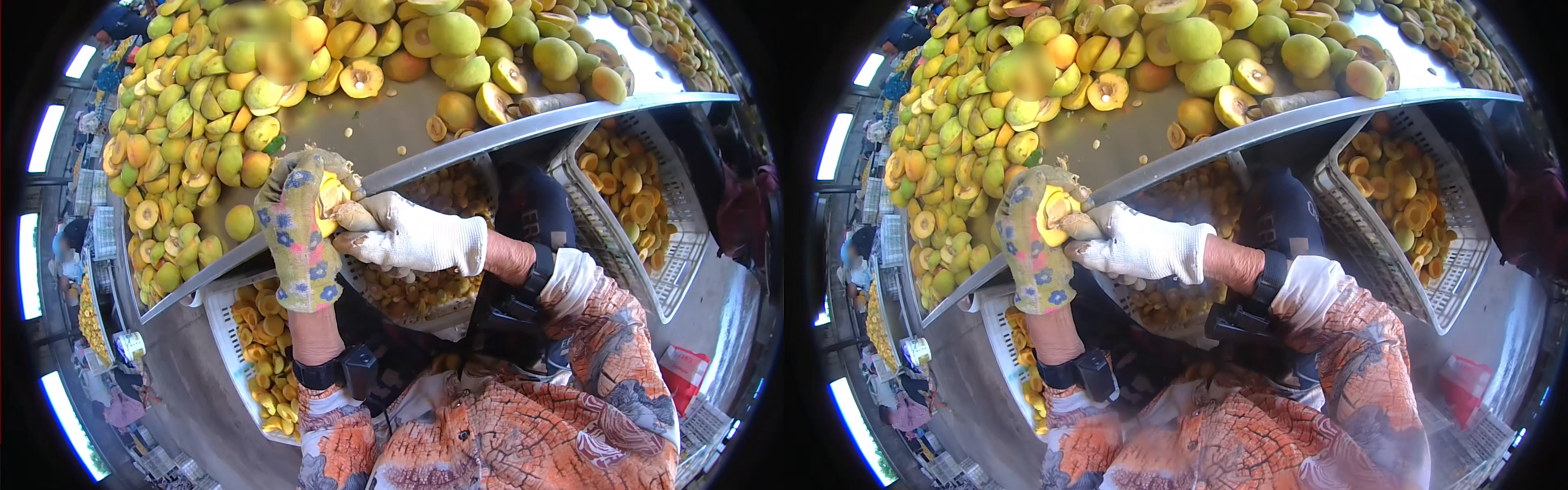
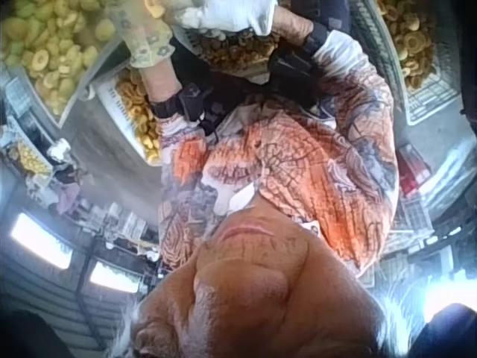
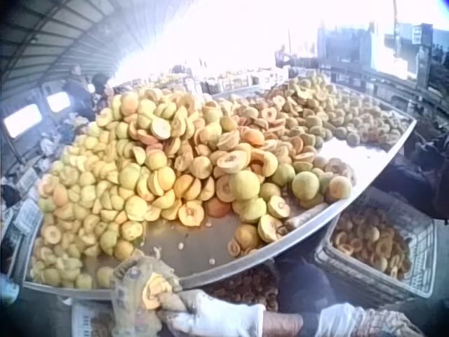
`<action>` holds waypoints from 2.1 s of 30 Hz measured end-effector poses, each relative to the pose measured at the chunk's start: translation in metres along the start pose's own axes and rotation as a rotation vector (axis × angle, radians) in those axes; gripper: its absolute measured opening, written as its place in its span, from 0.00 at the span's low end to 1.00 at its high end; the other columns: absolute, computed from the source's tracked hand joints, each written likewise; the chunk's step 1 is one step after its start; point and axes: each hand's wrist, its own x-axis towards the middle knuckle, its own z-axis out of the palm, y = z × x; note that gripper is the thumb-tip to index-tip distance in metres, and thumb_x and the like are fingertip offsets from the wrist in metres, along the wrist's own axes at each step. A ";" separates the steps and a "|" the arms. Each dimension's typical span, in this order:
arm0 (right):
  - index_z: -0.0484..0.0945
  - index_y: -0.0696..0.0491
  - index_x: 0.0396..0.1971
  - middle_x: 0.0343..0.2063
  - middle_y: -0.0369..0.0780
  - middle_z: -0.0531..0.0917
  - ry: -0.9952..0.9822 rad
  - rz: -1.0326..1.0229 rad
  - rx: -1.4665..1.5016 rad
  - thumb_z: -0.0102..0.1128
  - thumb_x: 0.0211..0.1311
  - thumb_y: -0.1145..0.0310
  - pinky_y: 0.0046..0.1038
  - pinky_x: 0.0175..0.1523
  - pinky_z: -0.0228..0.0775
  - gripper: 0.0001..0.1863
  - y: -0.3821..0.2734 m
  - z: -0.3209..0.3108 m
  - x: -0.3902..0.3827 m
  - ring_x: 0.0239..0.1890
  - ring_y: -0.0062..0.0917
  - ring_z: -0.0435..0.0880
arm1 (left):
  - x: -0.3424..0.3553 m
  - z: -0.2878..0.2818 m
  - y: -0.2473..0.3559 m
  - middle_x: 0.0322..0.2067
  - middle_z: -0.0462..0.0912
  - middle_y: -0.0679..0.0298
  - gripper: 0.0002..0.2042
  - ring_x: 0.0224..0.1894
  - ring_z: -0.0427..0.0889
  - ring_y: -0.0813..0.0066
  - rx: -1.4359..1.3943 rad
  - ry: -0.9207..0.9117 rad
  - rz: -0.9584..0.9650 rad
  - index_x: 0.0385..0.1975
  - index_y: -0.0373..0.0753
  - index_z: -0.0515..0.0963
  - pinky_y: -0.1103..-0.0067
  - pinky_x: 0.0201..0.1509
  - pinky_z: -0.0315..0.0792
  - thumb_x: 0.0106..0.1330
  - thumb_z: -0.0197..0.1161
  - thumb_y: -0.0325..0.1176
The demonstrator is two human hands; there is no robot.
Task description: Using a hand coring tool to remove pits/cores from halved fruit at a processing table.
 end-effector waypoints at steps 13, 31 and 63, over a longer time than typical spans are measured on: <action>0.75 0.60 0.44 0.32 0.43 0.81 0.151 -0.185 -0.206 0.58 0.64 0.62 0.30 0.44 0.71 0.16 0.022 0.008 0.001 0.34 0.23 0.77 | -0.002 -0.019 -0.025 0.29 0.83 0.56 0.08 0.30 0.83 0.68 -0.224 -0.111 -0.035 0.34 0.30 0.79 0.74 0.38 0.79 0.63 0.56 0.28; 0.75 0.55 0.43 0.20 0.31 0.75 -0.093 0.145 0.253 0.53 0.67 0.55 0.15 0.21 0.66 0.17 0.005 0.004 -0.014 0.19 0.10 0.71 | -0.011 -0.008 -0.014 0.36 0.82 0.60 0.09 0.40 0.78 0.74 0.175 -0.037 0.175 0.32 0.31 0.80 0.75 0.48 0.73 0.62 0.55 0.29; 0.69 0.47 0.26 0.13 0.25 0.63 -0.254 0.227 0.724 0.53 0.67 0.57 0.13 0.12 0.49 0.13 -0.001 0.009 -0.015 0.10 0.08 0.59 | 0.010 -0.024 -0.028 0.35 0.83 0.56 0.11 0.40 0.80 0.67 0.307 -0.113 0.379 0.35 0.30 0.80 0.71 0.48 0.75 0.62 0.56 0.32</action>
